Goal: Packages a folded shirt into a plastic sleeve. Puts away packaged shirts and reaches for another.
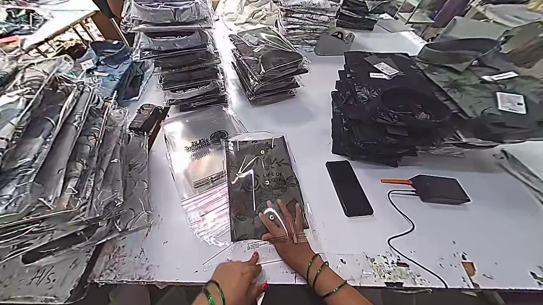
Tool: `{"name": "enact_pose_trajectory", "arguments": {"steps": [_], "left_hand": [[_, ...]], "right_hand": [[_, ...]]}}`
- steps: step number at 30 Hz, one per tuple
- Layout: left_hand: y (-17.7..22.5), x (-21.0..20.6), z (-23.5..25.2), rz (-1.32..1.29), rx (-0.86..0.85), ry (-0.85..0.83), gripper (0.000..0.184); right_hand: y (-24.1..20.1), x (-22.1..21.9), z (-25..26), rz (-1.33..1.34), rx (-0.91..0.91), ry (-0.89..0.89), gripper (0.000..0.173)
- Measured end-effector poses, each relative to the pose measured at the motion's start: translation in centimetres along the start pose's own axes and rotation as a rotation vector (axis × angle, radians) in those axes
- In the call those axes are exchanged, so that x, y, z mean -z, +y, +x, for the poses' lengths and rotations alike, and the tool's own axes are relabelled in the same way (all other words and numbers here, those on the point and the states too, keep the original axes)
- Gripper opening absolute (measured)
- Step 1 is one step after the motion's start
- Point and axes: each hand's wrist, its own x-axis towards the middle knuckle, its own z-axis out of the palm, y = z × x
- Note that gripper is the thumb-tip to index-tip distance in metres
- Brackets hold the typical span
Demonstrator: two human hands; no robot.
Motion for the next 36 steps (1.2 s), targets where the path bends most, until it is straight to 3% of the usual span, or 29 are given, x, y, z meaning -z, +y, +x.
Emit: {"name": "enact_pose_trajectory", "arguments": {"steps": [2,3,5,6,10,14,16,20,22,25,28,31,34,36], "left_hand": [[-0.3,2.7,0.0,-0.065,-0.238,0.219,0.039],[-0.3,4.1,0.7,-0.093,-0.367,0.450,0.035],[-0.4,6.3,4.3,-0.013,-0.492,0.857,0.042],[-0.7,6.8,6.4,0.049,-0.517,0.925,0.049],[-3.8,3.0,10.9,0.193,-0.465,0.791,0.068],[-5.0,1.1,10.8,0.253,-0.412,0.775,0.068],[-4.9,1.3,10.8,0.272,-0.399,0.740,0.069],[-5.1,1.1,11.0,0.319,-0.424,0.759,0.066],[-5.0,0.9,10.9,0.343,-0.496,0.753,0.057],[-4.8,1.2,10.5,0.369,-0.544,0.658,0.053],[-4.5,1.6,10.4,0.345,-0.511,0.583,0.054],[-4.4,1.8,10.3,0.341,-0.484,0.558,0.054],[-4.4,1.8,10.5,0.354,-0.471,0.537,0.055],[-4.5,1.8,10.5,0.363,-0.471,0.530,0.055]], "right_hand": [[0.2,0.1,0.1,0.046,0.007,-0.007,0.044],[0.3,0.0,0.1,0.073,0.007,-0.013,0.044],[0.2,-0.2,0.1,0.071,-0.011,-0.036,0.041],[0.1,0.0,0.1,0.065,-0.025,-0.054,0.042],[0.0,0.5,0.2,0.005,-0.131,0.001,0.045],[0.2,0.8,-2.0,-0.121,-0.239,-0.090,0.070],[0.3,1.5,-4.3,-0.089,-0.258,-0.092,0.072],[-0.9,4.0,-9.4,-0.098,-0.358,-0.169,0.061],[-1.6,4.8,-10.1,-0.107,-0.368,-0.092,0.047],[-2.4,4.0,-8.1,-0.078,-0.190,0.021,0.032],[-2.8,2.2,-6.1,-0.023,-0.076,-0.013,0.039],[-3.1,2.1,-6.3,0.000,-0.037,-0.002,0.043],[-3.3,2.2,-6.9,0.009,-0.036,-0.007,0.022],[-3.2,1.9,-6.3,0.020,-0.069,-0.003,0.017]]}}
